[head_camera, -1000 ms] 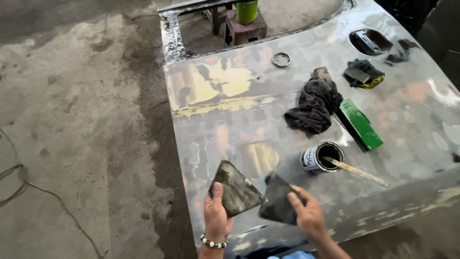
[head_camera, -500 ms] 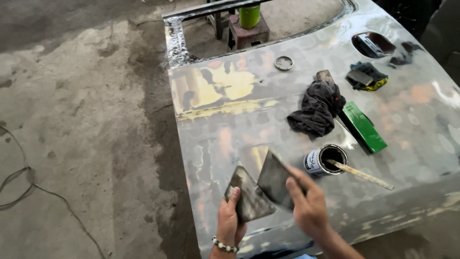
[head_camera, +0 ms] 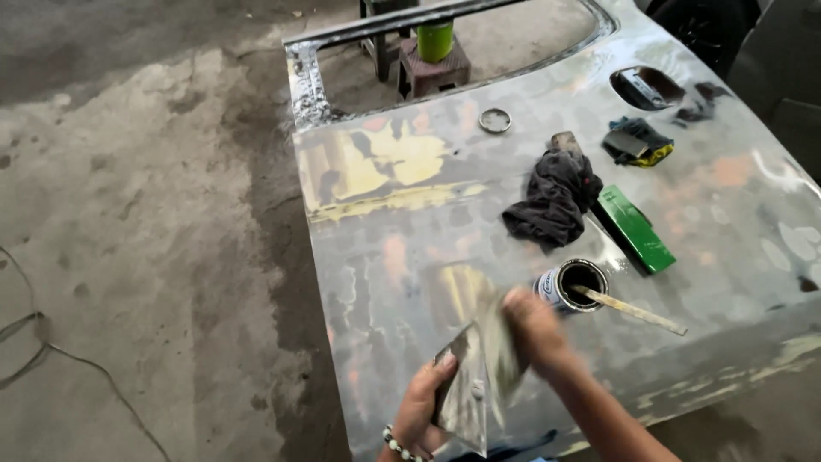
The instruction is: The person applies a dark body filler to a metallic car hood using a putty knife, spreading it over a specific area. They then wipe the surface with a black cloth and continue to apply and smooth the filler with the putty knife.
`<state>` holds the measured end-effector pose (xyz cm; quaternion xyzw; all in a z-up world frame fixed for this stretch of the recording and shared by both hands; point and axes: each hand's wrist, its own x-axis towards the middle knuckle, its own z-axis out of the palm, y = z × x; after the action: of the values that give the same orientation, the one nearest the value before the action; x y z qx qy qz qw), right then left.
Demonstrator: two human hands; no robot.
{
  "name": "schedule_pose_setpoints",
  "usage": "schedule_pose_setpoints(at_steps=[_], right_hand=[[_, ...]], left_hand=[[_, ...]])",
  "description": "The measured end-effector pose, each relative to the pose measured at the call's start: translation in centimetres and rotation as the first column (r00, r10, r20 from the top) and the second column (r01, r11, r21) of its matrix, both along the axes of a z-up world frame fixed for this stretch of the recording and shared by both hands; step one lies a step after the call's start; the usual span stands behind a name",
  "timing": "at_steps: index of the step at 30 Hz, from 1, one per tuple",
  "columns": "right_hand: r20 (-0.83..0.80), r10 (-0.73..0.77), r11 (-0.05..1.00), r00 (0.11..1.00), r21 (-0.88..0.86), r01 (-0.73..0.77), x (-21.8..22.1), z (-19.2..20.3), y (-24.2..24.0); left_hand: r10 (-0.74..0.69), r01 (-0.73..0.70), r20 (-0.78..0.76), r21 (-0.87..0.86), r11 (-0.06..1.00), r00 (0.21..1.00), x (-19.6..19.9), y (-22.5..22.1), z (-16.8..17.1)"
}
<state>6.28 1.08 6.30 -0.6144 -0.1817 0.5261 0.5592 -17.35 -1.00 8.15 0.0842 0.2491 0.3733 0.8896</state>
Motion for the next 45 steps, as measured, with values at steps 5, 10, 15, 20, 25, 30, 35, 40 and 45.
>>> schedule_pose_setpoints(at_steps=[5, 10, 15, 20, 25, 30, 35, 40, 45], right_hand=[[0.14, 0.509, 0.86, 0.849, -0.054, -0.507, 0.1, -9.4, -5.9], [-0.425, 0.189, 0.973, 0.885, -0.042, -0.227, -2.3, -3.9, -7.8], [-0.084, 0.347, 0.937, 0.934, 0.079, -0.341, -3.2, -4.8, -7.2], [0.044, 0.364, 0.928, 0.93, 0.065, -0.367, -5.2, -3.4, -4.6], [0.096, 0.251, 0.956, 0.963, 0.131, -0.262, -3.7, 2.1, -1.2], [0.291, 0.25, 0.894, 0.923, 0.296, -0.336, -2.1, 1.0, -1.8], [0.567, 0.465, 0.66, 0.68, 0.291, -0.693, -6.1, 4.9, -3.9], [0.436, 0.597, 0.788, 0.673, -0.157, -0.596, -1.6, -3.1, -6.1], [0.154, 0.442, 0.892, 0.883, 0.028, -0.452, -2.2, -2.8, -6.6]], left_hand=[[0.307, -0.303, -0.254, 0.057, 0.951, 0.917, -2.3, 2.3, 2.6], [0.525, -0.23, -0.661, 0.484, 0.844, 0.536, -4.8, 1.8, -3.4], [0.639, -0.108, -0.662, 0.657, 0.746, 0.39, -1.8, 0.1, -0.4], [0.896, 0.296, -0.401, 0.894, 0.337, 0.19, 0.2, -2.4, 0.1], [0.847, 0.408, -0.514, 0.808, 0.425, 0.137, -1.0, -3.2, -3.8], [0.49, -0.058, -0.761, 0.517, 0.854, 0.424, -1.7, -2.0, -5.6], [0.614, -0.649, -0.405, 0.066, 0.758, 0.677, -1.1, 0.6, 0.1], [0.611, -0.572, -0.505, 0.253, 0.78, 0.61, -2.8, 0.8, -5.3], [0.614, -0.206, -0.686, 0.585, 0.784, 0.391, -1.8, -0.4, -3.0]])
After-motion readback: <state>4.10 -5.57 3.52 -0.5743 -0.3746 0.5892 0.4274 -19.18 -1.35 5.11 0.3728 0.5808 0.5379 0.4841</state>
